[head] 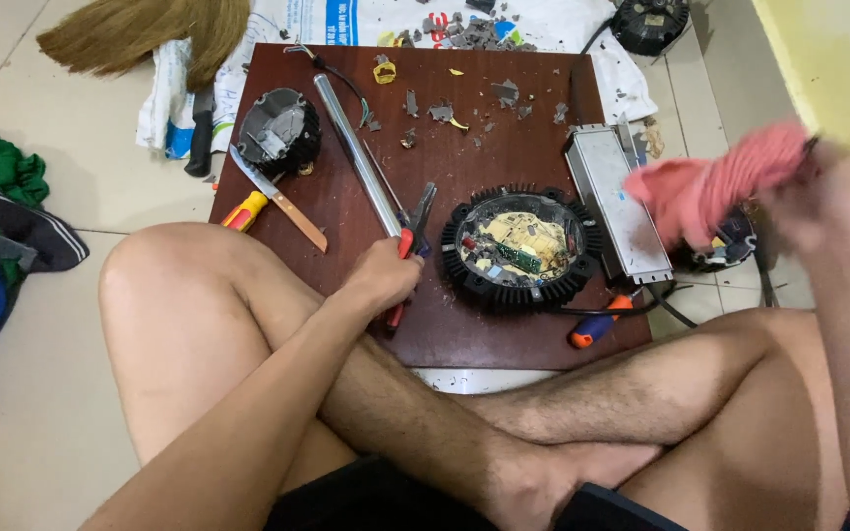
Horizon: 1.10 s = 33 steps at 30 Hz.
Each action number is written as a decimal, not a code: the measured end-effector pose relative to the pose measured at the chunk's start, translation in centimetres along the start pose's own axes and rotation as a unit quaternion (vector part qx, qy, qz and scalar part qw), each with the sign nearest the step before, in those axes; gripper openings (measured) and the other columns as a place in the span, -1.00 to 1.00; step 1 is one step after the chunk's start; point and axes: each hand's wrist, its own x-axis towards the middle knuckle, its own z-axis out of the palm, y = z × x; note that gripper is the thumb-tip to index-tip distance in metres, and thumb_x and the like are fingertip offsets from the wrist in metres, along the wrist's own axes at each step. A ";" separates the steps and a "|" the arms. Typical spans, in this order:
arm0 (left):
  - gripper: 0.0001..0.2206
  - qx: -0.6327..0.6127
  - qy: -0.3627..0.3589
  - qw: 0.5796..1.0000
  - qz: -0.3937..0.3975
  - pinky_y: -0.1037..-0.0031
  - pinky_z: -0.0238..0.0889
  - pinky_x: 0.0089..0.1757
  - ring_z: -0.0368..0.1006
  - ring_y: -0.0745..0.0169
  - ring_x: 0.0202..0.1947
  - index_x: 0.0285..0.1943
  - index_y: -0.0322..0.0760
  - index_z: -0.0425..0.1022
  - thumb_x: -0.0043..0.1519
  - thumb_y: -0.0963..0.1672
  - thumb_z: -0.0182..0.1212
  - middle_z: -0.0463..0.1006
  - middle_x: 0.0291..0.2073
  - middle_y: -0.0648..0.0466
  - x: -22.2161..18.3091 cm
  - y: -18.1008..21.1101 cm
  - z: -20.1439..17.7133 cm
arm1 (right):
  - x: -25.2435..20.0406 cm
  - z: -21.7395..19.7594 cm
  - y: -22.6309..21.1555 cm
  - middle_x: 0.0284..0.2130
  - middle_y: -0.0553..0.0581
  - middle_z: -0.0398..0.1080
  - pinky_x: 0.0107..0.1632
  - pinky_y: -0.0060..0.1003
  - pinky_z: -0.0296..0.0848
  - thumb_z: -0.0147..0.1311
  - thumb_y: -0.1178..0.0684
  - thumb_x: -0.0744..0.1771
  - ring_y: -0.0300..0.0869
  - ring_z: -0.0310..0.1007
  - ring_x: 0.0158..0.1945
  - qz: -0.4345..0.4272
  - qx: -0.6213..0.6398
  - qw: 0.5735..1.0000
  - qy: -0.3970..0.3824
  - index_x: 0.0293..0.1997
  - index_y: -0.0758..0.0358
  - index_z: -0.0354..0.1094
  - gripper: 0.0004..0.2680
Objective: The person is disassembling a circular electronic component using a screwdriver to remove screws and pliers to pry parts apart.
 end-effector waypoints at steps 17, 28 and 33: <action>-0.66 0.086 0.026 0.995 0.038 0.04 0.39 0.05 0.57 -0.25 0.03 0.21 -0.22 0.49 0.31 -0.06 0.03 0.64 0.02 -0.16 -1.2 -0.1 0.4 | 3.4 -1.5 9.1 -0.36 0.02 0.43 -0.45 -0.41 0.48 0.09 0.03 0.44 -0.31 0.42 -0.47 0.047 -0.300 0.947 0.104 0.04 0.21 0.36 -0.87; -0.72 0.338 0.125 0.928 0.089 -0.04 0.37 0.03 0.53 -0.22 0.11 0.21 -0.21 0.36 0.40 -0.11 -0.20 0.57 0.05 -0.07 -1.2 -0.5 2.0 | -9.9 11.3 10.1 0.09 0.54 0.49 0.23 0.31 0.40 0.00 -0.46 0.34 0.38 0.47 0.20 0.059 -0.632 0.762 -0.130 0.43 0.28 0.19 -0.37; -0.74 0.457 0.263 0.826 0.199 -0.05 0.32 -0.28 0.63 -0.10 -0.25 0.02 -0.17 0.58 0.29 -0.13 -0.04 0.56 -0.28 0.07 4.8 -2.8 3.7 | -10.9 11.8 13.6 0.19 0.51 0.34 0.25 0.39 0.35 0.03 -0.14 0.37 0.42 0.32 0.31 0.035 -0.564 0.822 -0.070 0.49 0.16 -0.14 -0.46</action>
